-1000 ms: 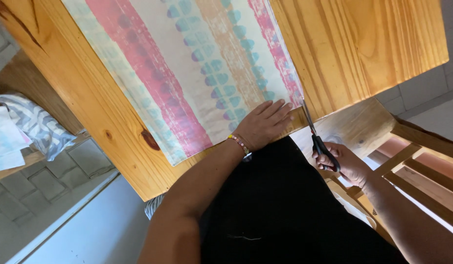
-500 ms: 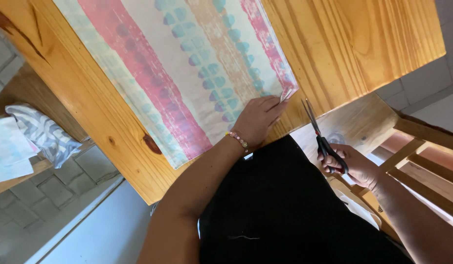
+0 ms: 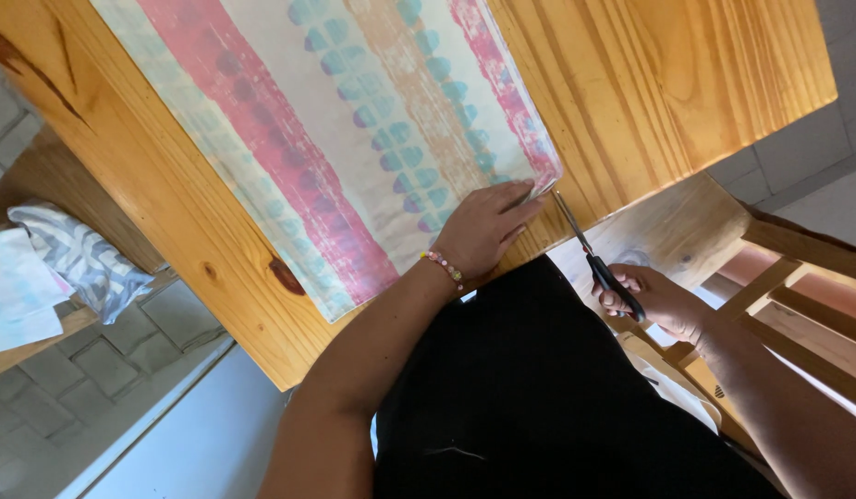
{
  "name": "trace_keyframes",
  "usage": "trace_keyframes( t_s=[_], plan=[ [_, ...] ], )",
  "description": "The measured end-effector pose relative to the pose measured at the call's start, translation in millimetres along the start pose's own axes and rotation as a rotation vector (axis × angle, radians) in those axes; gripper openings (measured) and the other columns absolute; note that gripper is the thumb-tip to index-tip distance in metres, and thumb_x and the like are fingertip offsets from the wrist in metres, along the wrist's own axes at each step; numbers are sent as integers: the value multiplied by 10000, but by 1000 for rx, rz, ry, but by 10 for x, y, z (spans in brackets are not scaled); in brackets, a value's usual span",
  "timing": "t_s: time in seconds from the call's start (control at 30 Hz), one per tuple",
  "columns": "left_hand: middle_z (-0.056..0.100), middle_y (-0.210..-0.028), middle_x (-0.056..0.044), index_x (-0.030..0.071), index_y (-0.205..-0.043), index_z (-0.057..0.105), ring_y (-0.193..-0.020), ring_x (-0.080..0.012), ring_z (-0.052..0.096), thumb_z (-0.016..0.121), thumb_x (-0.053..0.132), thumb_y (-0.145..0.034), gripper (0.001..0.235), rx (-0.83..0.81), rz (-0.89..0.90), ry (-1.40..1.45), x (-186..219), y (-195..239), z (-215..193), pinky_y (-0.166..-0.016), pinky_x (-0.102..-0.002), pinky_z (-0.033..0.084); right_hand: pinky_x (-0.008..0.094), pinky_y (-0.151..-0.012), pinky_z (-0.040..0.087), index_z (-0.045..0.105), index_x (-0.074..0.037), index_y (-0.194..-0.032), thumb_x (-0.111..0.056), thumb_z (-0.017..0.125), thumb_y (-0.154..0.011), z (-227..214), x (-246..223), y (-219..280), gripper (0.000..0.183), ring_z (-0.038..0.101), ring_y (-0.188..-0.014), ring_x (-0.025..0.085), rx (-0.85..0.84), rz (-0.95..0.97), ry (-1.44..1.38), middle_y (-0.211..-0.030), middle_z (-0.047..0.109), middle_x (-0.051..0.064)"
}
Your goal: Cutting a strip of fabric with scissors on a wooden table
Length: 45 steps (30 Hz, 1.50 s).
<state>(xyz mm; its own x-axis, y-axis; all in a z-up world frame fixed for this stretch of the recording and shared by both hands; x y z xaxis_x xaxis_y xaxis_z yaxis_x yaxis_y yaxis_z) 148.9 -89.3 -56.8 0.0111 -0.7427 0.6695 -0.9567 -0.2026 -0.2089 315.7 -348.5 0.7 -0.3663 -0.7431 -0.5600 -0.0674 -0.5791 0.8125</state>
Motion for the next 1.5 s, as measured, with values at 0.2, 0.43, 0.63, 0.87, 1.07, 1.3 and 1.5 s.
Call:
trace_keyframes(
  t_s=[0.2, 0.43, 0.63, 0.87, 1.07, 1.3, 1.5],
  plan=[
    [507, -1537, -74, 217, -1442, 565, -1425, -333, 488, 651, 261, -1007, 445, 8, 91, -139, 138, 72, -94, -1134, -488, 428, 386, -771, 475, 709, 10, -998, -277, 834, -849, -11, 92, -59, 347, 669, -860, 283, -5, 6, 63, -864, 666, 139],
    [528, -1540, -22, 220, -1365, 602, -1413, -250, 524, 590, 294, -1055, 318, 158, 192, -249, 239, 84, -39, -1180, -423, 388, 397, -779, 467, 705, 5, -1008, -282, 852, -837, 71, -56, -66, 365, 652, -840, 276, 40, 9, 112, -891, 687, 154],
    [528, -1541, -27, 210, -1346, 608, -1421, -223, 515, 574, 300, -1052, 310, 184, 202, -329, 290, 19, -78, -1193, -405, 371, 338, -732, 483, 658, -5, -942, -245, 834, -876, 75, 109, -185, 305, 626, -779, 207, 52, -47, 15, -805, 592, 71],
    [505, -1563, -39, 190, -1387, 587, -1433, -231, 505, 496, 239, -1072, 332, 154, 192, -319, 293, -10, -71, -1199, -412, 368, 338, -754, 519, 650, 8, -921, -208, 855, -852, 124, 79, -186, 305, 638, -771, 203, 78, -52, -40, -787, 583, 64],
    [505, -1562, -61, 132, -1416, 559, -1440, -244, 495, 465, 181, -1072, 360, 158, 204, -332, 285, -21, 2, -1204, -415, 361, 332, -756, 504, 657, -18, -918, -223, 829, -887, 105, -30, -123, 269, 654, -772, 187, 46, -68, -37, -775, 600, 47],
    [492, -1570, -75, 110, -1426, 553, -1459, -266, 471, 423, 193, -1068, 390, 116, 221, -317, 264, -22, 41, -1210, -435, 353, 348, -764, 514, 646, -6, -923, -233, 832, -878, 70, -11, -196, 297, 648, -774, 206, 44, -75, -36, -776, 599, 67],
    [467, -1589, -74, 103, -1462, 520, -1482, -273, 439, 384, 250, -1086, 426, 89, 230, -296, 205, 14, 126, -1222, -440, 327, 356, -778, 531, 643, -9, -923, -230, 858, -855, -39, 196, -302, 316, 647, -783, 204, 55, -69, -29, -781, 598, 61]
  ],
)
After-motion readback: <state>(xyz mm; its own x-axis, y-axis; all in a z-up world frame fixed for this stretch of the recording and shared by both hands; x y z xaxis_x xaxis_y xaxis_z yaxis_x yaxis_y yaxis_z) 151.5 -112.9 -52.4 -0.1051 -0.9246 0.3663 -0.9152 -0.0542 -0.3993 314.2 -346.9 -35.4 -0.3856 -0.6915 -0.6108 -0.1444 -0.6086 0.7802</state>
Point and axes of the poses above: each hand's wrist, its own y-axis away from the middle knuckle, its own z-axis out of the palm, x = y × z, the point moved 2 cm from there along -y, towards the middle knuckle
